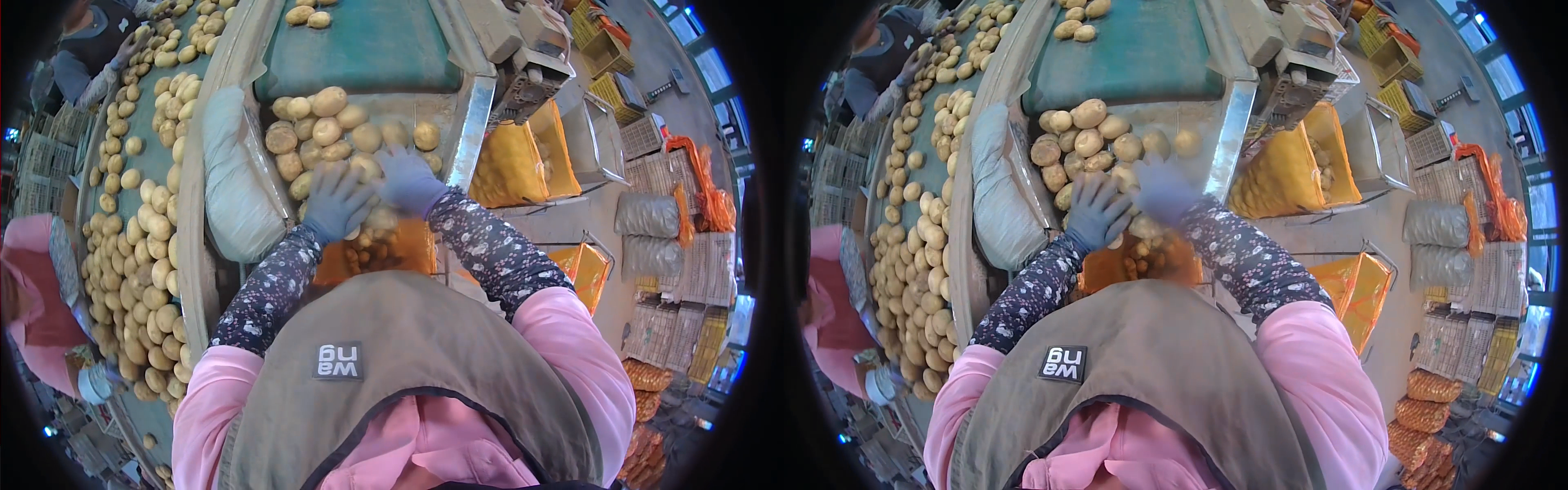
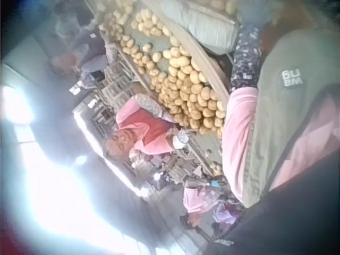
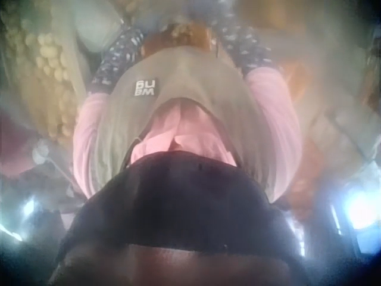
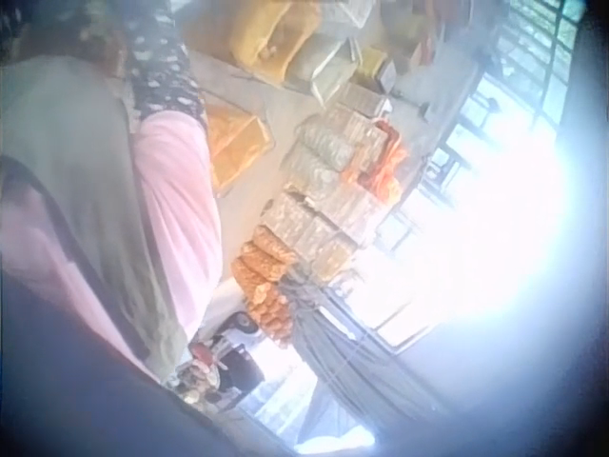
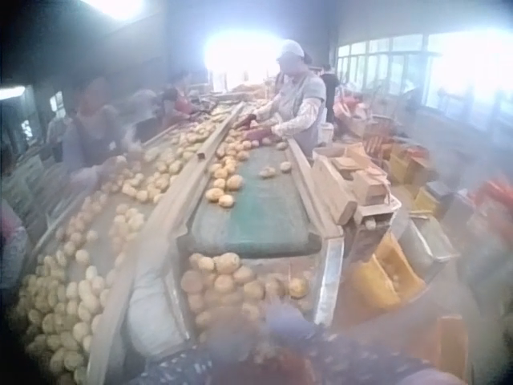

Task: The person sorts potatoes from a conveyor belt by hand, picking up individual potatoes and placing them into a mesh bag.

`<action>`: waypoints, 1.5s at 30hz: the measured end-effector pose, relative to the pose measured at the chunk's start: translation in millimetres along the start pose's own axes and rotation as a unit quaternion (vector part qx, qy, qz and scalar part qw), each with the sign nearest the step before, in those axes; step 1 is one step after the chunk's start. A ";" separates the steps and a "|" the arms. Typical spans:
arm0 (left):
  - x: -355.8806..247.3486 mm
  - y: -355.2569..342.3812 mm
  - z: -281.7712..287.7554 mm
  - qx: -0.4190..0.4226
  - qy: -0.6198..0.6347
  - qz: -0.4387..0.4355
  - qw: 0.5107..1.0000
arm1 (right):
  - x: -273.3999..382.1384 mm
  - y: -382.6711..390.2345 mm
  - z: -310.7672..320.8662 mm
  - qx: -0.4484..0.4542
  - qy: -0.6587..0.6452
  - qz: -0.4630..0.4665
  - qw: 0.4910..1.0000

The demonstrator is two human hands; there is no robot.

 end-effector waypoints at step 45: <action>16.1 9.7 -10.9 0.162 -0.014 -0.029 0.986 | 58.3 -45.0 -1.3 0.220 -0.942 -0.064 0.247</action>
Point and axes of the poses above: each hand's wrist, its own y-axis away from the middle knuckle, its own z-axis out of the back of the hand, x = y × z, the point moved 10 cm from there along -y, towards the middle knuckle, and after that the axes turned 2 degrees about y, right-handed, at the moved point
